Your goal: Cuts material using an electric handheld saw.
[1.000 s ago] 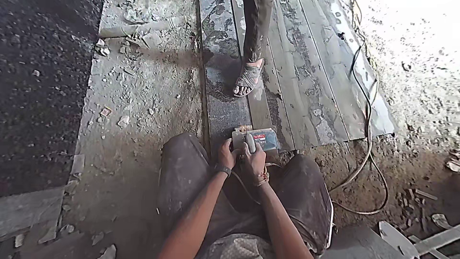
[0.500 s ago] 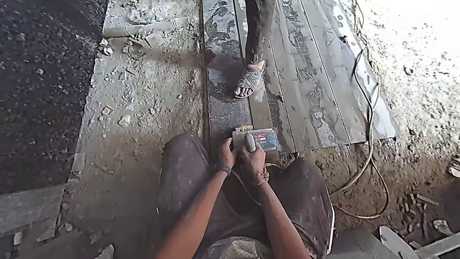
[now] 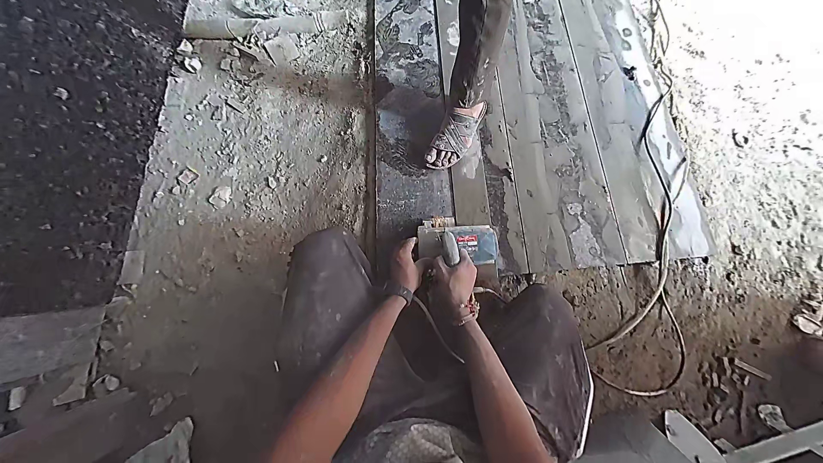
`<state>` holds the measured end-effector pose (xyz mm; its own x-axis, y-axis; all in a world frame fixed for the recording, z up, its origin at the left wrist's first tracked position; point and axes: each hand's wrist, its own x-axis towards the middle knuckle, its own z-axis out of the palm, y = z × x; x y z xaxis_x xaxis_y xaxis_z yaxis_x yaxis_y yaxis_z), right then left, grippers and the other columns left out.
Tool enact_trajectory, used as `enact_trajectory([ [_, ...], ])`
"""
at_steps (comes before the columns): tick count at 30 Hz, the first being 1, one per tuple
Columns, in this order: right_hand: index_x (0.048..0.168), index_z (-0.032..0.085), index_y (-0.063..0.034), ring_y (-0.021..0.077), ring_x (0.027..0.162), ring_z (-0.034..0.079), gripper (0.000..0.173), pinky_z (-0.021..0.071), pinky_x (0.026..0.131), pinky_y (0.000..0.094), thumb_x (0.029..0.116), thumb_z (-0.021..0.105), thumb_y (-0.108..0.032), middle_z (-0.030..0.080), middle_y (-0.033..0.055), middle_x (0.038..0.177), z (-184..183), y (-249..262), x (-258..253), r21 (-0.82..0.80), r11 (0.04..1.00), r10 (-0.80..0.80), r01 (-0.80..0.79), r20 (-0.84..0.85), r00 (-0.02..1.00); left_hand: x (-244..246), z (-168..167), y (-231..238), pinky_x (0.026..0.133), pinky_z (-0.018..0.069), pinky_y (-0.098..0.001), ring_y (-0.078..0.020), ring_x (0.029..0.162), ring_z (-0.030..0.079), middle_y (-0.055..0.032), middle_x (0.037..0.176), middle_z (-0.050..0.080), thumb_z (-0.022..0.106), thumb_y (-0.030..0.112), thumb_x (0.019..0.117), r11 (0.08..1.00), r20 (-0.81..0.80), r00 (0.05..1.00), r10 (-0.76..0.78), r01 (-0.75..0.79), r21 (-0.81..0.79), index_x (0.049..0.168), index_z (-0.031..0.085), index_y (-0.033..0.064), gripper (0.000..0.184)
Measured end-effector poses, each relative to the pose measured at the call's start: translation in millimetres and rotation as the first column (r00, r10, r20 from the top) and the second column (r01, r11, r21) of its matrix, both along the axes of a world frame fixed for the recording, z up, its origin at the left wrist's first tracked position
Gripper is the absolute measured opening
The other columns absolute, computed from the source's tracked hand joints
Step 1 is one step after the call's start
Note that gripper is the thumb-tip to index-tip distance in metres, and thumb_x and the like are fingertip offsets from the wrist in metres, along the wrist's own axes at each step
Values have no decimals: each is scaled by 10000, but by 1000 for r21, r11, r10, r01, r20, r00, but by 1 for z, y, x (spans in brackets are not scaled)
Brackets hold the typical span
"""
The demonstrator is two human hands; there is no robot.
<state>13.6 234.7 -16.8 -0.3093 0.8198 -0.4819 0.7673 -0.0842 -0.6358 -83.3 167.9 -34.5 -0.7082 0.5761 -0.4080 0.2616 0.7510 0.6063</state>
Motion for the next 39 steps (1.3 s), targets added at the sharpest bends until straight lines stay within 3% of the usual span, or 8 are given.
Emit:
enact_trajectory([
  [13,1006,684,-37,303,813,707,303,544,750,529,879,764,-300,708,132,834,-6,1,-6,69,998,-14,15,-23,1000,-5,1,5,1120,443,-436,-345,1255,614,-255,1346,632,769,106,893,1000,8,1000,15,-15,4,1360,599,-70,527],
  [18,1062,664,-23,294,846,710,576,566,775,512,794,848,-498,710,138,896,-8,2,-11,114,990,-76,81,-49,996,-7,0,5,1117,453,-430,-337,1255,619,-253,1341,636,733,60,898,1000,-8,1000,10,-10,20,1354,606,-67,490],
  [23,1121,626,11,284,855,694,721,578,763,484,728,872,-542,688,151,973,-13,-2,-15,234,945,-194,227,-154,969,-8,-3,6,1101,469,-420,-335,1239,628,-258,1320,643,751,68,888,996,1,999,32,-32,80,1328,619,-76,482],
  [25,1133,609,19,261,832,691,714,583,746,461,749,851,-533,686,146,973,-22,-5,-16,305,900,-241,311,-248,938,-9,-2,8,1113,460,-420,-334,1251,622,-255,1329,640,765,93,885,998,11,999,34,-34,50,1345,610,-68,511],
  [27,1164,582,31,231,875,697,620,598,786,405,836,782,-456,682,154,1014,-32,-9,-15,364,844,-260,393,-363,895,-11,2,11,1127,446,-420,-330,1272,608,-246,1356,626,789,139,887,1000,33,999,31,-31,-5,1370,593,-58,558],
  [30,1202,545,77,210,962,674,497,577,854,342,971,574,-362,648,180,1069,-39,-11,-15,414,790,-237,452,-474,848,-14,3,14,1150,421,-422,-324,1312,577,-234,1403,598,802,175,891,998,72,997,41,-38,-43,1400,571,-49,602],
  [33,1193,551,70,179,956,652,490,554,859,313,1025,416,-370,632,157,1061,-37,-10,-18,422,769,-261,479,-477,839,-15,2,15,1155,416,-428,-328,1317,574,-234,1403,599,813,174,876,998,66,996,56,-55,-26,1392,576,-55,612],
  [39,1176,570,58,187,950,634,443,530,875,331,1037,400,-326,628,140,1022,-30,-6,-24,396,765,-324,507,-443,836,-20,3,19,1139,424,-437,-339,1302,581,-240,1396,603,817,192,880,998,75,996,44,-40,-49,1403,568,-52,628],
])
